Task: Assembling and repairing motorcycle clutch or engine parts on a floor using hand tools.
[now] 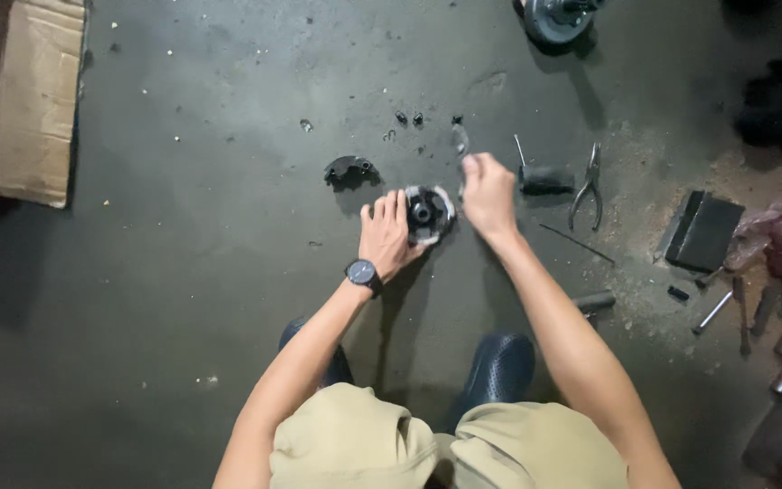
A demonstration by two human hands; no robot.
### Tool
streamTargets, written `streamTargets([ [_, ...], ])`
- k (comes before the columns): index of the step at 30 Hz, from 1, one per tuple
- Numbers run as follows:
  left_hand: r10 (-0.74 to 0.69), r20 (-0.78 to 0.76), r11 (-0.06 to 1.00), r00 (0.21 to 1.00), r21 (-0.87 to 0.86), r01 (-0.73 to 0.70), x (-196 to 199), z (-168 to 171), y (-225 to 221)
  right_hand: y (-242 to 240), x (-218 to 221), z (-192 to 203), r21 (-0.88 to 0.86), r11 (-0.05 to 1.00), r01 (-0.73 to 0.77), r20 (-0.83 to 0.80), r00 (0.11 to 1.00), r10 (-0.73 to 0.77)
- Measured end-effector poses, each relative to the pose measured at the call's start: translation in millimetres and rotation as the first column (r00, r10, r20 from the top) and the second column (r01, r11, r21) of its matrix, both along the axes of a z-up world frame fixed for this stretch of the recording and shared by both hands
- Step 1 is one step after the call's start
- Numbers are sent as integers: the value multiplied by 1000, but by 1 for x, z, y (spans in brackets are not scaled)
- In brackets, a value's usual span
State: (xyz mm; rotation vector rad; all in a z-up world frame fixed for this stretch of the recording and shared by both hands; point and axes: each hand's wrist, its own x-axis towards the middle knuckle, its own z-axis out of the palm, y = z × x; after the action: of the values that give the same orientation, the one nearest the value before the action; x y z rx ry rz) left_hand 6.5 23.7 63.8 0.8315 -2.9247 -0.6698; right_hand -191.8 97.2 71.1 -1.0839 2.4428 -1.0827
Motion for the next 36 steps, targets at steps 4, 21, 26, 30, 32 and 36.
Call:
streamTargets([
  [4, -116, -121, 954, 986, -291, 76, -40, 7, -34, 13, 4, 53, -319, 915, 245, 429, 899, -91],
  [21, 71, 65, 997, 995, -40, -68, -91, -100, -141, 8, 26, 50, -288, 853, 436, 739, 667, -92],
  [26, 1, 128, 993, 992, -115, 14, -93, -95, -133, 12, 40, 51, -223, 902, 369, 753, 653, -81],
  [30, 92, -83, 996, 992, 28, -90, -97, -58, -132, 18, 41, 66, -121, 975, 184, 601, 796, -76],
  [32, 257, -309, 924, 916, 356, -140, -92, -25, -120, 25, 37, 67, -55, 991, 122, 544, 836, -73],
  [36, 469, -399, 710, 788, 701, -68, -65, 39, -87, 28, 39, 58, 131, 988, 87, 650, 745, -152],
])
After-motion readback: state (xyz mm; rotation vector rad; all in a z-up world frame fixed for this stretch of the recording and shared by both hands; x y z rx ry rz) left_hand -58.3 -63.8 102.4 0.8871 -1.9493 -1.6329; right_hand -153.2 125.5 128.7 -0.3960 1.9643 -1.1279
